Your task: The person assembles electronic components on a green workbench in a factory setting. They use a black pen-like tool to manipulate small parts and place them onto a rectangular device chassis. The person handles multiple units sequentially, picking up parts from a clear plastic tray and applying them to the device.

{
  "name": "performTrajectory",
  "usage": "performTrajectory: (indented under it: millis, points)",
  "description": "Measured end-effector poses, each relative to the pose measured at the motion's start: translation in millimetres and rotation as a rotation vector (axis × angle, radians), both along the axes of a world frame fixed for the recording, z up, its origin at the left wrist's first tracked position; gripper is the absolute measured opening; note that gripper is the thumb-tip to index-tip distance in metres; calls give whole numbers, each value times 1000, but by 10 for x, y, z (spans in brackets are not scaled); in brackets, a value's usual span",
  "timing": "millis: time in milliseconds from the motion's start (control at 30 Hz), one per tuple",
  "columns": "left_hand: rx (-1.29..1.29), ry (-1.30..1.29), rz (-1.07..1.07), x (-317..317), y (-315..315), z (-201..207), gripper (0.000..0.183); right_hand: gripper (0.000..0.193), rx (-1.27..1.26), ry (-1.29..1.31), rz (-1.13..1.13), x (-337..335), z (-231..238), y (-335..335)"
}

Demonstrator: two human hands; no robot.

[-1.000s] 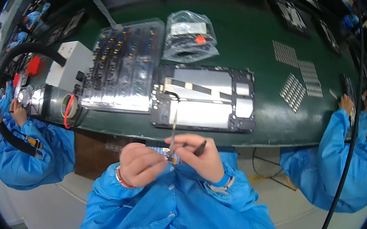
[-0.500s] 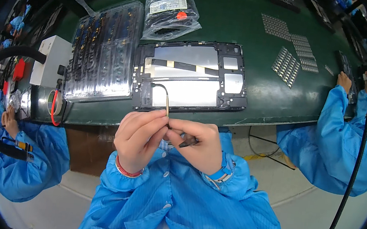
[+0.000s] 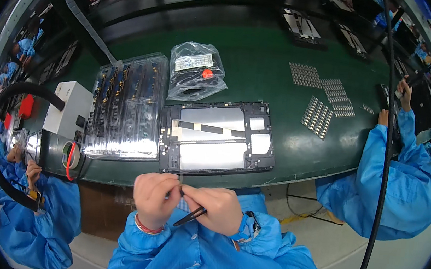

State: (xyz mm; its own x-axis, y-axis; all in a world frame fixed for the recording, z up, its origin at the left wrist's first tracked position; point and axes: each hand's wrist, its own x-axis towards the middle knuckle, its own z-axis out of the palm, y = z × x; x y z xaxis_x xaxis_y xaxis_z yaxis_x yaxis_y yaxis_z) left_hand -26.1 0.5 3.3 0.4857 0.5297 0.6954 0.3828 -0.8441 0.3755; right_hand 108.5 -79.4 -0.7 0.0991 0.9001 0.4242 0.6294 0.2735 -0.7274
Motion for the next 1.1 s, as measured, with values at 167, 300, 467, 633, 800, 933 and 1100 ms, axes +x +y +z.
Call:
performTrajectory:
  millis: [167, 300, 467, 633, 800, 933, 1100]
  points:
    - [-82, -133, 370, -601, 40, -65, 18, 21, -109, 173, 111, -70, -48, -46]
    - [-246, 16, 744, -1253, -14, -394, 10, 20, -166, 267, 90, -40, -82, -52]
    - [-437, 399, 987, -1916, -175, -836, 11, 20, -219, 299, 116, -43, -56, 35]
    - [-673, 390, 1013, -1572, -127, -441, 13, 20, -214, 390, 153, -85, -48, 49]
    - [-626, -234, 300, -681, -120, 77, 24, 18, -253, 776, 187, -94, -105, -60]
    - [-467, -266, 93, -176, 48, 131, 39, 17, -339, 766, 148, -44, -36, -107]
    - [-461, -290, 39, -67, 17, 124, 30, 18, -281, 790, 115, -32, -18, -183]
